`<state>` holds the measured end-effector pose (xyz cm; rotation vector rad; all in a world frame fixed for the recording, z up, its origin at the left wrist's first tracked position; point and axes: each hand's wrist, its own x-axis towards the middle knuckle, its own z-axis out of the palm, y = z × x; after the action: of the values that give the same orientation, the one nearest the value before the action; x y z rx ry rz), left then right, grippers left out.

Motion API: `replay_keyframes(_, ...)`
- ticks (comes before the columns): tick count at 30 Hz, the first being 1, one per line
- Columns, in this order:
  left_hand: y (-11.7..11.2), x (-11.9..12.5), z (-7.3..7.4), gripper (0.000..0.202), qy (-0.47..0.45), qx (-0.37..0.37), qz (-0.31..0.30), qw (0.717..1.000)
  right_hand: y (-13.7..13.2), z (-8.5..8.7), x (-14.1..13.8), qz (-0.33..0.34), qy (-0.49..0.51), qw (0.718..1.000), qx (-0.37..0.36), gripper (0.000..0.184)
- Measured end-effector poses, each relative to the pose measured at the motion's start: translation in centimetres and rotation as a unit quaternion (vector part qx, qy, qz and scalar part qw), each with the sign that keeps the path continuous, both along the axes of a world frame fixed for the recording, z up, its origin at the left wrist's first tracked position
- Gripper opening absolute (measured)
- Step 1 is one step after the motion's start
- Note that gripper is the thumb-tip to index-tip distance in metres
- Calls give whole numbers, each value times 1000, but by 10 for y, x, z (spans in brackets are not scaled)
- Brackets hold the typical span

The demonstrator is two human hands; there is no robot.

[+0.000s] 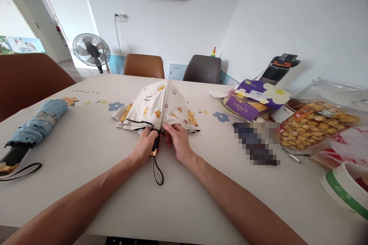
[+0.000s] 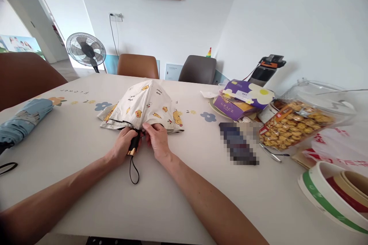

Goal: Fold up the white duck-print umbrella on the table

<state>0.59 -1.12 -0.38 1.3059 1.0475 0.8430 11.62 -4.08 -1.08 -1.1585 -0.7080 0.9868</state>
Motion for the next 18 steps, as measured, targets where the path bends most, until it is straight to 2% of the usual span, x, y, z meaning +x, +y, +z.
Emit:
replay_keyframes(2, -1, 1, -1, 11, 9, 12, -15, 1000, 1, 5, 3, 0, 52, 999, -9, 24)
replay_keyframes(5, 0, 0, -3, 9, 1, 18, -27, 999, 0, 14, 9, 32, 122, 992, 22, 20)
replay_keyframes(8, 1, -1, -4, 10, -11, 12, -26, 1000, -2, 20, 13, 57, 150, 986, 45, 19)
replay_keyframes(15, -3, 0, 1, 16, -30, 24, -30, 999, -3, 20, 6, 77, 87, 993, -10, 24)
replay_keyframes(18, -4, 1, 5, 20, -34, 31, -40, 998, -4, 18, 5, 65, 51, 996, -25, 24)
